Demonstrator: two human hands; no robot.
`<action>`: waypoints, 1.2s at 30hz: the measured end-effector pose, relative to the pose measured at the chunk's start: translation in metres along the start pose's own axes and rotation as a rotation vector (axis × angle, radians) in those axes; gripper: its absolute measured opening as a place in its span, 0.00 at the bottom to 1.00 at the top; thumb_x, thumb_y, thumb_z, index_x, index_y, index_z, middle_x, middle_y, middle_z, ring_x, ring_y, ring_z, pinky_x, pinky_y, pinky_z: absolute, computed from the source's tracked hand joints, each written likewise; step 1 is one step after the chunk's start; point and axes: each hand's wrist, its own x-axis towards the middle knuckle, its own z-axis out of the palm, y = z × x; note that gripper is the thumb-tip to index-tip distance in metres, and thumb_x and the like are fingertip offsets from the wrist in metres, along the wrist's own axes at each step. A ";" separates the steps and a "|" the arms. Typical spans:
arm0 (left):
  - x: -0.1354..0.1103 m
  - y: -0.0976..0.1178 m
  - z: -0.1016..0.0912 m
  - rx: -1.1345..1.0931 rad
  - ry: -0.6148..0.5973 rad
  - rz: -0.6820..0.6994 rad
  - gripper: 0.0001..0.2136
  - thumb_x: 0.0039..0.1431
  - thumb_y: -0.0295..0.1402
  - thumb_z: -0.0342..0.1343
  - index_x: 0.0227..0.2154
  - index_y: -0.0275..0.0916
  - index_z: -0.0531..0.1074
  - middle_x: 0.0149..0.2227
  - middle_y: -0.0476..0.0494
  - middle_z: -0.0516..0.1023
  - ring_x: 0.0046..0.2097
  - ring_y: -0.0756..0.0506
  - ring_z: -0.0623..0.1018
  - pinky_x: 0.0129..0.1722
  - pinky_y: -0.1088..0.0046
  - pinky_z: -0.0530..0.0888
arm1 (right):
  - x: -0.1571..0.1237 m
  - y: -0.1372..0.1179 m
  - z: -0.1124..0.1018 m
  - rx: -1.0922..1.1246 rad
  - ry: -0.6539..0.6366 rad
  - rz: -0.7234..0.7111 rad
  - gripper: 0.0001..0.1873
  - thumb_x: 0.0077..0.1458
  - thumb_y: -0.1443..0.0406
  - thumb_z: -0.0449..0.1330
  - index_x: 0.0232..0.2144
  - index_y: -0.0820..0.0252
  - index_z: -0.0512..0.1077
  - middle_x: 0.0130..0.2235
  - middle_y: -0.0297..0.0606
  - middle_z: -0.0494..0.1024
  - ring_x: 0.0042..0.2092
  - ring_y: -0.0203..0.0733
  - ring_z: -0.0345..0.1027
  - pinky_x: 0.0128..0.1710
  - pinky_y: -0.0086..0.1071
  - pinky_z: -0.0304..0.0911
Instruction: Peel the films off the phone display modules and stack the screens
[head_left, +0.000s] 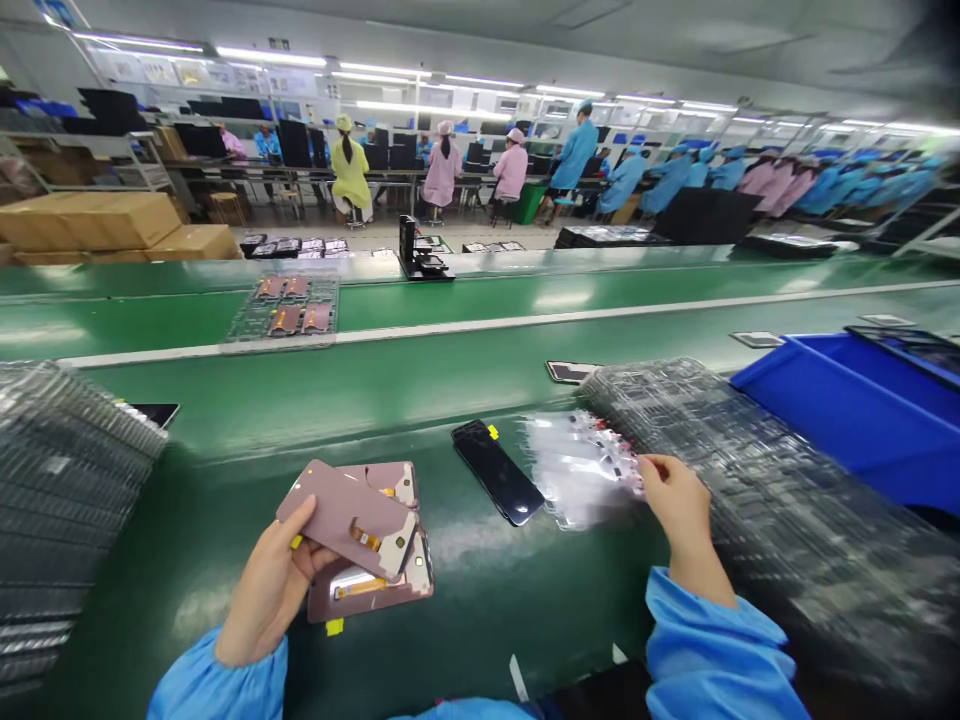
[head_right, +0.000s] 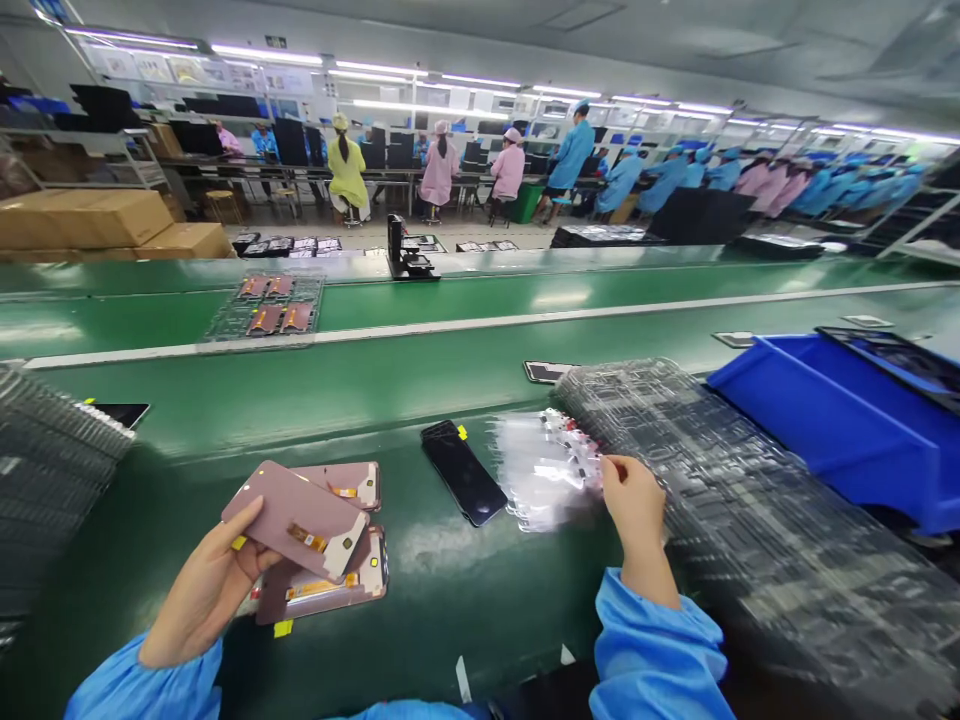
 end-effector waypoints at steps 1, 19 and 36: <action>-0.001 0.000 0.000 -0.012 0.000 0.001 0.08 0.60 0.24 0.55 0.41 0.32 0.77 0.37 0.36 0.84 0.35 0.40 0.84 0.36 0.61 0.84 | -0.001 0.002 0.004 -0.057 0.007 -0.013 0.14 0.50 0.56 0.56 0.24 0.60 0.71 0.28 0.47 0.74 0.37 0.57 0.70 0.38 0.51 0.64; -0.041 -0.041 0.022 -0.066 -0.146 -0.006 0.24 0.56 0.35 0.63 0.56 0.41 0.68 0.52 0.37 0.77 0.52 0.36 0.77 0.46 0.61 0.78 | -0.168 -0.194 0.054 0.292 -0.940 -1.115 0.14 0.47 0.70 0.67 0.30 0.58 0.63 0.52 0.52 0.72 0.54 0.54 0.68 0.46 0.42 0.69; -0.210 0.143 -0.136 0.832 0.941 0.789 0.22 0.54 0.48 0.61 0.48 0.40 0.73 0.47 0.43 0.79 0.47 0.41 0.77 0.47 0.70 0.74 | -0.165 -0.155 0.188 0.212 -0.865 -1.350 0.24 0.55 0.56 0.61 0.52 0.57 0.70 0.52 0.52 0.73 0.50 0.56 0.72 0.49 0.49 0.70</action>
